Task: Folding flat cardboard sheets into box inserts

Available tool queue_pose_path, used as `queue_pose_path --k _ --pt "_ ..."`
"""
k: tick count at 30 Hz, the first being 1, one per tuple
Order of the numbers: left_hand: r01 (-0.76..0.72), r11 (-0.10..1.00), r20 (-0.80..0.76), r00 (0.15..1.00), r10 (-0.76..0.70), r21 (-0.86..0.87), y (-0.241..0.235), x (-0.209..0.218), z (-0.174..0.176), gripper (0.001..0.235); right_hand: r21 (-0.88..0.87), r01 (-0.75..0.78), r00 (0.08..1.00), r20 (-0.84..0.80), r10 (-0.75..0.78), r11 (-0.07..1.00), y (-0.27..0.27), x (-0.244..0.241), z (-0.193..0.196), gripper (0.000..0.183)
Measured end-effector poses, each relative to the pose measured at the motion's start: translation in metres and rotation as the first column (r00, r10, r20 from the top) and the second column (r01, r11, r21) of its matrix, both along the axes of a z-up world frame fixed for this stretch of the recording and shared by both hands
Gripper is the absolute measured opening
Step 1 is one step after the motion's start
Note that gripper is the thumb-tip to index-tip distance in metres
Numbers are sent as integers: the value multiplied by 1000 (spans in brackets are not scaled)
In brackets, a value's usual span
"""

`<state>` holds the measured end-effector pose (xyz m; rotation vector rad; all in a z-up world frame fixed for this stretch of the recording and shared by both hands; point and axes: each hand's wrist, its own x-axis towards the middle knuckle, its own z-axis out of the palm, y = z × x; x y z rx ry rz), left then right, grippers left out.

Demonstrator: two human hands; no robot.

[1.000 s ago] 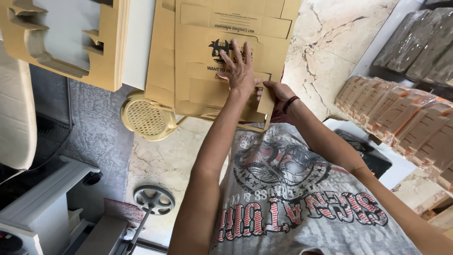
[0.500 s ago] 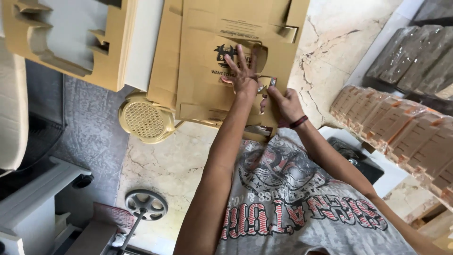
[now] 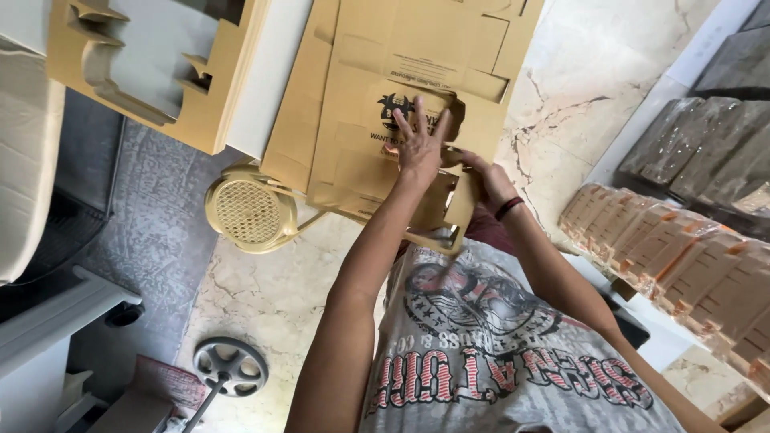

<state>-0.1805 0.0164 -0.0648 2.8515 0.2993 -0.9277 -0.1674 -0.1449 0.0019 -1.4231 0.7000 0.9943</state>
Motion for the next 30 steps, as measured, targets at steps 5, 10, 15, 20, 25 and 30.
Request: queue_pose_path --k 5,10,15,20,25,30 --pt "70 998 28 997 -70 4 13 0 28 96 169 354 935 -54 -350 920 -17 22 -52 33" --pt "123 992 15 992 -123 11 20 5 33 110 297 338 924 74 -374 893 -7 54 -64 36" --pt "105 994 39 994 -106 27 19 4 20 114 315 203 917 270 -292 927 5 72 -35 21" --pt "212 971 416 877 -240 115 32 -9 78 90 276 192 928 261 -266 942 24 79 11 33" --pt "-28 990 481 872 93 -141 117 60 5 46 97 215 955 188 -230 972 -28 41 -82 35" --pt "-618 767 319 702 637 -171 182 140 -19 91 74 -51 997 70 46 996 -16 -17 -76 38"
